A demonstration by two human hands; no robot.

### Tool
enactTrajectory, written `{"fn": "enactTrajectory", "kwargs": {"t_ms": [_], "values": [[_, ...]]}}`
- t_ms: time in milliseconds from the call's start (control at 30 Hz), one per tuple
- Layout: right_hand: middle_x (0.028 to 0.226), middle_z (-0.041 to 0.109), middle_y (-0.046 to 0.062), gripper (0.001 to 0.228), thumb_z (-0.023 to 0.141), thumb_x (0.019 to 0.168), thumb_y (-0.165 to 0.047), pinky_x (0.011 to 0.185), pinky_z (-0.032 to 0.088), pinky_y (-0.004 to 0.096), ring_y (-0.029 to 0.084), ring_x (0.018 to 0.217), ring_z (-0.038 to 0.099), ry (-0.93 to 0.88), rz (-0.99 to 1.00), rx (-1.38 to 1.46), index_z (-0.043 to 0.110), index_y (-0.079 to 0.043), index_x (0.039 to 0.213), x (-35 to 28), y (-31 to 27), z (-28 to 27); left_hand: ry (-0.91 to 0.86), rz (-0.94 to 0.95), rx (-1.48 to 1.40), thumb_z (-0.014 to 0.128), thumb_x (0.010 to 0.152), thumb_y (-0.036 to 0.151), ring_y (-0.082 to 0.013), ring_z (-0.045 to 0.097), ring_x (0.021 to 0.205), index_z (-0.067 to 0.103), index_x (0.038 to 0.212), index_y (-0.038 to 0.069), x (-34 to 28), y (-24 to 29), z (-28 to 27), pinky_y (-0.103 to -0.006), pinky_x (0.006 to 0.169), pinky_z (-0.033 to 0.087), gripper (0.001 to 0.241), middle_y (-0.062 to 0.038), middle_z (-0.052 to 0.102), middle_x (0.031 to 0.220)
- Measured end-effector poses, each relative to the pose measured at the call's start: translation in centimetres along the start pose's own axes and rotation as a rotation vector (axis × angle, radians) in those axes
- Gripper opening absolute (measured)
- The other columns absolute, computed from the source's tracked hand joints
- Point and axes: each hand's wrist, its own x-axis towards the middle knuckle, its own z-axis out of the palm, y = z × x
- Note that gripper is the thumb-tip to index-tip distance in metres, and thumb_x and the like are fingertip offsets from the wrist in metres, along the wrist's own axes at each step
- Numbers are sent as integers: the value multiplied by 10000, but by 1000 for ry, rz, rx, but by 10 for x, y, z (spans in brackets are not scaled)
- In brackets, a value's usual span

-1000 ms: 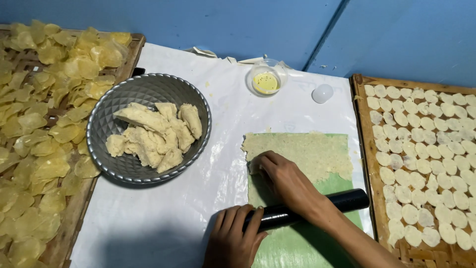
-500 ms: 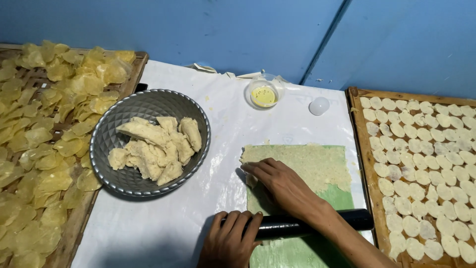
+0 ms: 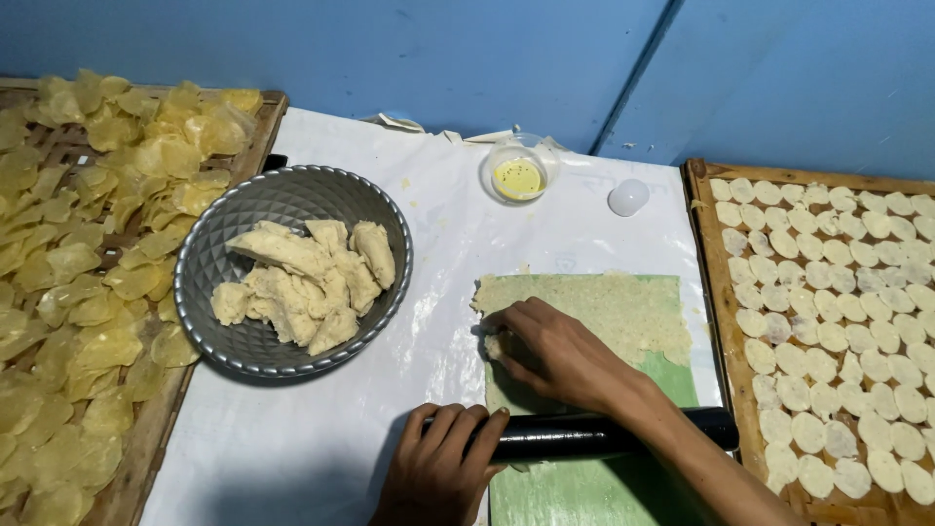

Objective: Roll out thin sheets of cracker dough using a rolling pin on a flat surface.

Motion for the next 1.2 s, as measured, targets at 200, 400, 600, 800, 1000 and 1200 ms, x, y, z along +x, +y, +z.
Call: {"fn": "enactTrajectory", "kwargs": {"t_ms": [200, 400, 600, 800, 1000, 1200], "values": [[1166, 703, 187, 277, 537, 1049, -167, 754, 560, 433, 341, 971, 623, 82, -238, -113, 619, 33, 1221, -1, -9, 5, -30, -34, -27, 1009, 571, 294, -233, 643, 911, 660, 1174, 123, -8, 4, -3, -416, 829, 459, 717, -41, 681, 1065], [1365, 627, 135, 427, 519, 1034, -334, 897, 564, 463, 309, 1222, 605, 84, -26, -85, 609, -84, 1368, -45, -34, -17, -70, -94, -195, 493, 1018, 441, -317, 605, 856, 634, 1268, 56, -12, -4, -12, -450, 727, 415, 480, -94, 672, 1065], [1217, 677, 133, 322, 710, 947, -226, 869, 588, 386, 265, 1027, 649, 437, -204, -326, 667, -63, 1221, -93, -44, 3, -75, -243, -302, 492, 1006, 488, -299, 632, 912, 640, 1297, 95, -13, -3, -13, -422, 753, 426, 511, -65, 699, 1072], [1224, 679, 117, 330, 441, 1076, -162, 862, 554, 390, 272, 1038, 651, 358, -388, -428, 673, -53, 1283, -120, -36, 26, -111, -295, -348, 497, 993, 494, -306, 635, 907, 637, 1271, 96, -13, 1, -14, -429, 750, 437, 505, -60, 696, 1068], [1169, 676, 171, 306, 456, 1098, -181, 883, 517, 433, 320, 1058, 649, 103, -395, -254, 642, 4, 1256, -130, -27, 46, -25, -237, -195, 446, 1032, 479, -294, 620, 910, 632, 1270, 75, -1, -4, -20, -421, 744, 419, 504, -79, 699, 1104], [1157, 709, 140, 427, 784, 861, -171, 827, 600, 382, 253, 975, 685, 386, -248, -282, 621, -35, 1232, -122, -22, 34, 60, -68, 132, 836, 834, 237, -272, 631, 954, 678, 1279, 86, 24, -29, -22, -455, 860, 459, 496, -70, 684, 1096]]}}
